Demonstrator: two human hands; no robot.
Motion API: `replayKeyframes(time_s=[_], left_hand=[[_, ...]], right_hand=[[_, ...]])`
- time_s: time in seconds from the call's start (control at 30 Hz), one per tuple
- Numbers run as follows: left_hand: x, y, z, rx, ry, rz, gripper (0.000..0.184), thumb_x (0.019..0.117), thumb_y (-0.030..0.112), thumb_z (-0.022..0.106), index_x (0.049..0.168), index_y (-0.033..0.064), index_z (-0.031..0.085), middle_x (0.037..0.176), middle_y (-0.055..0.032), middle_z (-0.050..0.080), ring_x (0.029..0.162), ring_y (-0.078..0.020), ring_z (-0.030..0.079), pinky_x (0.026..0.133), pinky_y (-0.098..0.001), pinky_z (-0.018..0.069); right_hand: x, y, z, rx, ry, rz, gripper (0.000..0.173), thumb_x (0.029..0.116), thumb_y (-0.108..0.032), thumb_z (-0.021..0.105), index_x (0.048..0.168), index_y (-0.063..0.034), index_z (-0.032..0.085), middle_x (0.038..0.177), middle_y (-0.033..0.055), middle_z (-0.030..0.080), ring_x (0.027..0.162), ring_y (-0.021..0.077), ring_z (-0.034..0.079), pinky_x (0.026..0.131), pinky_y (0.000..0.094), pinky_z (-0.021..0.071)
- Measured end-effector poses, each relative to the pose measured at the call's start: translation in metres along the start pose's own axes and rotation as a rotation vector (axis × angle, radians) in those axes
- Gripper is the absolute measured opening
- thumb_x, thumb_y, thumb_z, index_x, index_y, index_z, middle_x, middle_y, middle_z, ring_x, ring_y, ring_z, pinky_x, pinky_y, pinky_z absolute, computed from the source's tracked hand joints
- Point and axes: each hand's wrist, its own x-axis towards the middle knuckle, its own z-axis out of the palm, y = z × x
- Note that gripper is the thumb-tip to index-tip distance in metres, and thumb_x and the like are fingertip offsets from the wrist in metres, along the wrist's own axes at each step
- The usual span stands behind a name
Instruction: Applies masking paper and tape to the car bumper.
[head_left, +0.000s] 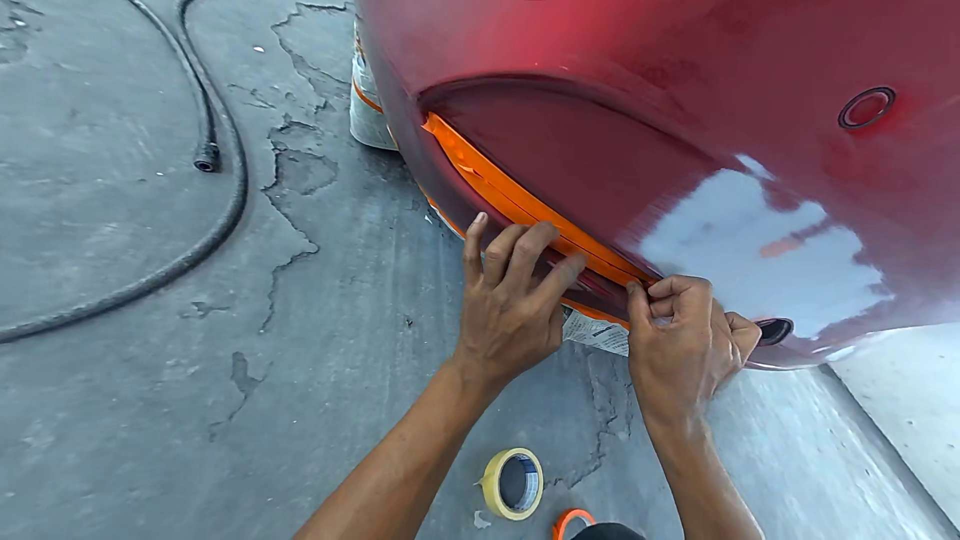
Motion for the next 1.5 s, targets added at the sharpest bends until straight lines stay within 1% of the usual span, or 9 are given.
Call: replayKeyframes(time_s=[0.1,0.2,0.3,0.4,0.63,0.8,1.1,1.23,1.5], left_hand=[[0.023,0.004,0.000,0.051,0.075,-0.035,0.037,0.0986,0.031,0.064,0.133,0.0156,0.065,0.136,-0.0196,0.055,0.133,-0.0368,0.048,0.119,-0.0606,0.0206],[0.044,0.004,0.002,0.137,0.069,-0.021,0.083,0.0819,0.047,0.080,0.152,0.0184,0.045,0.153,-0.0283,0.041,0.146,-0.0457,0.033,0.119,-0.0659,0.0133],[0.064,0.010,0.001,0.220,-0.032,0.007,0.114,0.0673,0.043,0.090,0.162,0.0221,0.029,0.163,-0.0294,0.024,0.153,-0.0464,0.019,0.119,-0.0691,0.0058],[0.077,0.018,0.001,0.287,-0.117,0.091,0.107,0.0794,0.035,0.082,0.165,0.0245,0.019,0.168,-0.0253,0.015,0.156,-0.0414,0.011,0.119,-0.0686,0.0022],[0.069,0.033,0.014,0.278,-0.141,0.121,0.081,0.0970,0.018,0.061,0.165,0.0291,0.018,0.170,-0.0203,0.012,0.158,-0.0363,0.009,0.120,-0.0656,0.0032],[0.066,0.030,0.014,0.261,-0.141,0.122,0.081,0.0959,0.023,0.066,0.164,0.0317,0.024,0.171,-0.0159,0.014,0.158,-0.0339,0.011,0.121,-0.0650,0.0039],[0.063,0.029,0.018,0.250,-0.133,0.112,0.091,0.0895,0.040,0.073,0.164,0.0314,0.022,0.171,-0.0143,0.013,0.158,-0.0336,0.010,0.119,-0.0674,0.0040],[0.062,0.031,0.020,0.250,-0.133,0.102,0.096,0.0868,0.053,0.073,0.165,0.0317,0.021,0.172,-0.0139,0.010,0.158,-0.0329,0.007,0.120,-0.0666,0.0018],[0.062,0.033,0.027,0.251,-0.086,0.116,0.102,0.0841,0.059,0.073,0.165,0.0257,0.021,0.171,-0.0186,0.012,0.158,-0.0367,0.008,0.119,-0.0677,0.0028]], right_hand=[[0.001,0.000,0.000,-0.019,0.006,-0.064,0.013,0.0916,-0.019,0.072,0.090,-0.0109,0.062,0.061,0.0007,0.058,0.057,0.0182,0.057,0.077,0.0451,0.0413],[0.002,0.000,0.001,-0.025,0.014,-0.089,0.011,0.0927,-0.017,0.071,0.090,-0.0113,0.062,0.060,0.0004,0.057,0.055,0.0181,0.056,0.075,0.0439,0.0410],[0.003,-0.002,0.001,-0.037,0.010,-0.084,0.011,0.0940,-0.017,0.069,0.091,-0.0101,0.062,0.059,0.0017,0.056,0.055,0.0190,0.055,0.075,0.0445,0.0414],[0.003,-0.004,0.000,-0.047,0.008,-0.073,0.011,0.0937,-0.017,0.069,0.091,-0.0100,0.061,0.059,0.0020,0.056,0.056,0.0186,0.056,0.074,0.0447,0.0406],[-0.003,-0.001,0.000,-0.030,0.007,-0.082,0.009,0.0965,-0.020,0.066,0.098,-0.0111,0.065,0.068,0.0018,0.062,0.064,0.0193,0.060,0.076,0.0443,0.0420],[-0.017,0.010,-0.018,0.152,-0.137,0.100,0.032,0.0961,-0.036,0.069,0.115,-0.0107,0.073,0.089,0.0051,0.074,0.075,0.0247,0.066,0.074,0.0511,0.0469],[-0.011,0.009,-0.028,0.148,-0.217,0.249,0.029,0.0958,-0.042,0.067,0.103,-0.0153,0.075,0.079,0.0010,0.073,0.070,0.0250,0.068,0.060,0.0534,0.0486],[-0.022,0.019,-0.032,0.294,-0.277,0.429,0.033,0.0931,-0.042,0.068,0.108,-0.0122,0.067,0.062,-0.0071,0.063,0.051,0.0100,0.055,0.054,0.0408,0.0455],[-0.043,0.031,-0.035,0.509,-0.319,0.444,0.036,0.0948,-0.034,0.064,0.120,-0.0079,0.064,0.068,-0.0125,0.066,0.051,-0.0024,0.054,0.047,0.0195,0.0433]])
